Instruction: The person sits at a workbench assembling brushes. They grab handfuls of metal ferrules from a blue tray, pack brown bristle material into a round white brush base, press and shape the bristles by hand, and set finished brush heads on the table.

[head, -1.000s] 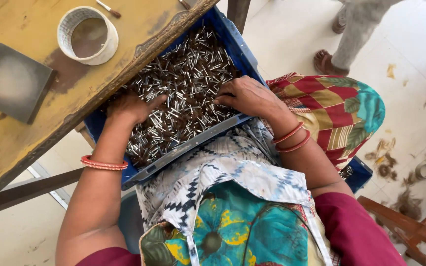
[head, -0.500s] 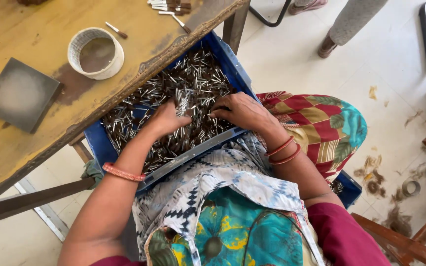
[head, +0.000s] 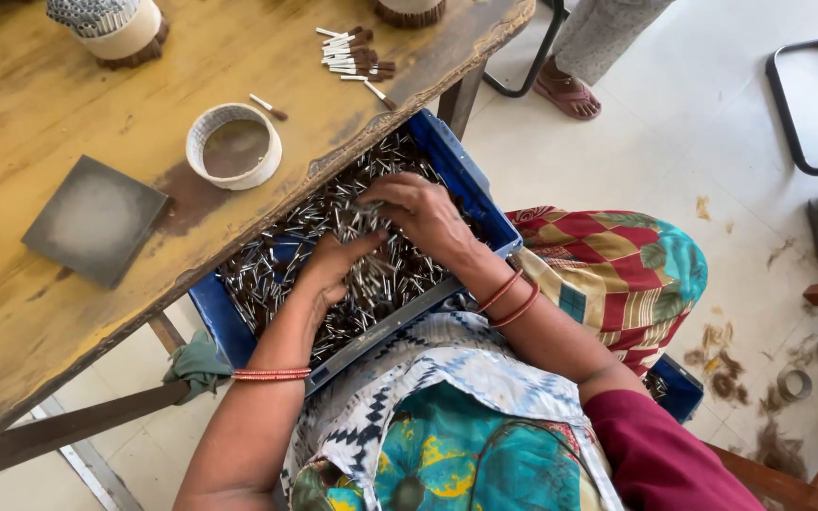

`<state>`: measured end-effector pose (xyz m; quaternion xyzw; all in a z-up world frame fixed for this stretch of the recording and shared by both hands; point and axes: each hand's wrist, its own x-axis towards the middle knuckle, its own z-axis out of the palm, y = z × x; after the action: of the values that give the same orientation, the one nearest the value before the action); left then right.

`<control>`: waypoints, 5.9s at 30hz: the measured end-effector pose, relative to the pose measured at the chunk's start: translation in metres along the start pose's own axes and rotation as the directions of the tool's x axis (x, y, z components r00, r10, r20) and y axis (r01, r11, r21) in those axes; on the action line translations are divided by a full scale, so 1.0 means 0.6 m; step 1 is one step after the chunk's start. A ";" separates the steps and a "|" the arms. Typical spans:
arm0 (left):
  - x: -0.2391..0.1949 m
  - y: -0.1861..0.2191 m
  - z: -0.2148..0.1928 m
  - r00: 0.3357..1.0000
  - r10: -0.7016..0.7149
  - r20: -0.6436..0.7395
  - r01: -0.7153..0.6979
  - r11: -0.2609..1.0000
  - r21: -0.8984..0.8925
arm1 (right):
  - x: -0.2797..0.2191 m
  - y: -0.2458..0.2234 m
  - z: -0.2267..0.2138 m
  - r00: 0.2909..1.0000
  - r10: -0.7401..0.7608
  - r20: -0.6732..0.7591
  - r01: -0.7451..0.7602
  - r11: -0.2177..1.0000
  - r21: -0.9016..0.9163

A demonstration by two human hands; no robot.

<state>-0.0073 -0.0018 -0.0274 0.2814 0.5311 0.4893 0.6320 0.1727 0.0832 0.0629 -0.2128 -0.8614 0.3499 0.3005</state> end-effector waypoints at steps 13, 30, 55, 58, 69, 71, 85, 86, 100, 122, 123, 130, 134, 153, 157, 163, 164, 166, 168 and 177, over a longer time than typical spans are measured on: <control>-0.028 0.046 0.042 0.911 0.394 -0.120 -0.271 0.793 0.545 | -0.007 -0.078 -0.049 0.994 -0.047 -0.097 0.047 0.999 0.003; -0.007 0.026 0.029 0.983 -0.178 -0.043 0.115 0.783 -0.612 | -0.040 -0.003 -0.005 0.981 -0.193 -0.008 0.192 0.981 -0.026; 0.003 0.016 0.032 0.936 0.195 -0.292 -0.076 0.925 0.374 | -0.017 -0.062 -0.047 0.996 -0.068 -0.053 0.072 0.995 0.067; -0.015 0.030 0.051 0.810 0.586 -0.010 -0.424 0.598 0.680 | -0.014 -0.064 -0.047 0.992 -0.118 -0.033 0.120 0.991 0.057; -0.014 0.042 0.049 0.998 -0.046 0.035 0.055 0.945 -0.322 | -0.028 -0.036 -0.029 0.944 -0.007 -0.329 -0.036 0.991 -0.125; -0.037 0.090 0.076 0.992 -0.125 -0.004 0.104 0.840 -0.532 | -0.029 -0.040 -0.025 0.977 -0.199 -0.078 0.196 0.980 -0.042; 0.004 0.011 0.044 0.897 0.439 0.052 -0.383 0.711 0.590 | -0.034 -0.006 -0.013 0.985 -0.156 -0.080 0.154 0.987 -0.035; 0.016 -0.007 0.035 0.951 0.310 0.008 -0.275 0.831 0.483 | -0.035 -0.003 -0.011 0.977 -0.176 -0.118 0.172 0.984 -0.050; 0.022 -0.004 0.011 0.974 0.212 -0.081 -0.220 0.970 -0.104 | -0.020 -0.057 -0.040 0.981 -0.167 -0.098 0.166 0.986 -0.017; 0.012 0.008 0.006 0.967 0.250 -0.043 -0.244 0.963 0.115 | -0.026 -0.028 -0.038 0.957 -0.252 -0.142 0.248 0.968 -0.045; 0.003 0.021 0.022 0.967 0.250 -0.046 -0.243 0.963 0.114 | -0.024 -0.021 -0.032 0.957 -0.253 -0.140 0.249 0.967 -0.043; 0.000 0.030 0.040 0.981 0.124 -0.147 -0.067 0.938 0.341 | -0.035 0.029 0.000 0.961 -0.277 0.024 0.278 0.954 -0.112; 0.003 0.033 0.022 0.989 -0.069 -0.128 0.060 0.996 -0.070 | -0.041 0.024 -0.012 0.942 -0.301 -0.148 0.281 0.949 -0.139; 0.044 0.011 -0.004 0.994 -0.019 -0.108 -0.065 0.695 -0.717 | -0.037 -0.044 -0.025 0.838 -0.467 0.283 0.525 0.831 -0.181; 0.009 0.035 0.013 0.999 -0.034 -0.004 0.023 0.782 -0.623 | -0.037 -0.038 -0.025 0.919 -0.392 0.030 0.391 0.905 -0.167; -0.003 0.040 0.030 0.999 -0.007 0.035 0.024 0.868 -0.495 | -0.026 -0.046 -0.027 0.948 -0.316 0.023 0.312 0.919 -0.239; 0.009 0.015 0.009 0.997 0.034 0.066 0.003 0.867 -0.498 | -0.023 -0.050 -0.028 0.952 -0.306 0.032 0.304 0.920 -0.248; -0.025 0.061 0.044 0.994 -0.034 0.106 0.074 0.916 -0.394 | -0.021 -0.050 -0.029 0.966 -0.259 0.020 0.257 0.941 -0.221; -0.030 0.074 0.056 0.983 -0.104 0.149 0.142 0.951 -0.275 | -0.019 -0.049 -0.031 0.977 -0.212 0.000 0.208 0.957 -0.202; -0.006 0.045 0.046 0.949 0.298 -0.100 -0.145 0.699 0.700 | -0.036 -0.009 -0.015 0.986 -0.169 -0.003 0.169 0.984 -0.062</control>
<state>0.0105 0.0093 0.0055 0.5044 0.6981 0.3579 0.3607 0.1938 0.0716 0.0639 -0.1495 -0.8855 0.2956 0.3259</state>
